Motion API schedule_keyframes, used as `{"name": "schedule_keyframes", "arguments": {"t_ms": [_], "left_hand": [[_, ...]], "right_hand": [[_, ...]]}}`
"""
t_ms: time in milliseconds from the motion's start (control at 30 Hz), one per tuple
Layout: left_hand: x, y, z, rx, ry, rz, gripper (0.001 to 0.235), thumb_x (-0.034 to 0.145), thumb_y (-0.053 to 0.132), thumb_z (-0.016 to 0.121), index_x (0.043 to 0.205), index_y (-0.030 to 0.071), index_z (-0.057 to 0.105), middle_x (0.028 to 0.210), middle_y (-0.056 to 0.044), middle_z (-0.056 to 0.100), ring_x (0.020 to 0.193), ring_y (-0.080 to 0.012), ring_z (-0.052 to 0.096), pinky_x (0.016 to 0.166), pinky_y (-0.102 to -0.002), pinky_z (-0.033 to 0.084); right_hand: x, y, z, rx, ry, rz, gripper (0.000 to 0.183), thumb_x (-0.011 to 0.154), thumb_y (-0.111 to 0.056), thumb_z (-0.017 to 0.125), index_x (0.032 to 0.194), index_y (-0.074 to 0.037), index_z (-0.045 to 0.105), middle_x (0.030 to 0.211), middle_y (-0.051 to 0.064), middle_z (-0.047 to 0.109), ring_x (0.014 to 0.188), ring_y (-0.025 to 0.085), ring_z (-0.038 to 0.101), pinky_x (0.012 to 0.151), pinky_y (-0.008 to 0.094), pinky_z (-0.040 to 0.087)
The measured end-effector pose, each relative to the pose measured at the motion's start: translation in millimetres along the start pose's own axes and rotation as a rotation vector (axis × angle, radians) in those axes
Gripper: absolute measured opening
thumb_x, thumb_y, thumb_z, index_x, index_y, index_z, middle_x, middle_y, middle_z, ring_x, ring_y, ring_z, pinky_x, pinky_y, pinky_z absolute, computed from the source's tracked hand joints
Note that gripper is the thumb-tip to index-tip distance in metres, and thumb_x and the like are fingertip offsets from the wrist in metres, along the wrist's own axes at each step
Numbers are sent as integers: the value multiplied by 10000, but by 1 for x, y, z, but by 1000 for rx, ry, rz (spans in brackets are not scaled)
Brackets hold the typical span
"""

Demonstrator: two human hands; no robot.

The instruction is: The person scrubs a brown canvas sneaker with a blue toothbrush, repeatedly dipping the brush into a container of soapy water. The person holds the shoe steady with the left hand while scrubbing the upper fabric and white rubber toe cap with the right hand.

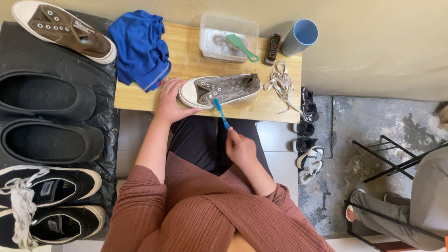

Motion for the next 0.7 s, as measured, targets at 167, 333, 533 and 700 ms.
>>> {"name": "schedule_keyframes", "arguments": {"t_ms": [167, 333, 533, 700], "left_hand": [[0, -1, -2, 7, -8, -2, 892, 482, 405, 1019, 1211, 21, 677, 1159, -153, 681, 1209, -357, 638, 1205, -498, 351], [0, -3, 1, 26, -1, 28, 914, 472, 430, 1014, 1218, 25, 677, 1168, -162, 681, 1206, -368, 640, 1199, -500, 352], [3, -4, 1, 8, -4, 16, 897, 485, 433, 1023, 1212, 31, 684, 1171, -151, 685, 1210, -359, 640, 1203, -489, 351], [0, 1, 0, 18, 3, 11, 894, 498, 435, 1028, 1217, 26, 688, 1177, -158, 688, 1207, -358, 644, 1200, -488, 351]], "right_hand": [[9, 81, -20, -146, 116, 98, 83, 939, -282, 646, 914, -218, 693, 540, 154, 622, 583, 426, 681, 562, 550, 541], [8, 142, -36, 281, 456, 286, 85, 942, -94, 697, 980, -155, 742, 568, 122, 647, 594, 299, 698, 554, 354, 510], [21, 94, 8, 320, 153, 340, 54, 1004, -148, 614, 990, -102, 638, 554, 163, 624, 627, 381, 698, 572, 481, 508], [17, 115, 15, 271, 131, 428, 84, 1017, -199, 602, 1022, -122, 636, 663, 173, 690, 724, 423, 716, 637, 526, 542]]}}
Point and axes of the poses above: each hand's wrist, its own x-axis towards the middle knuckle, its own z-axis out of the palm, y = z × x, the point moved 9 cm from there along x, towards the middle knuckle
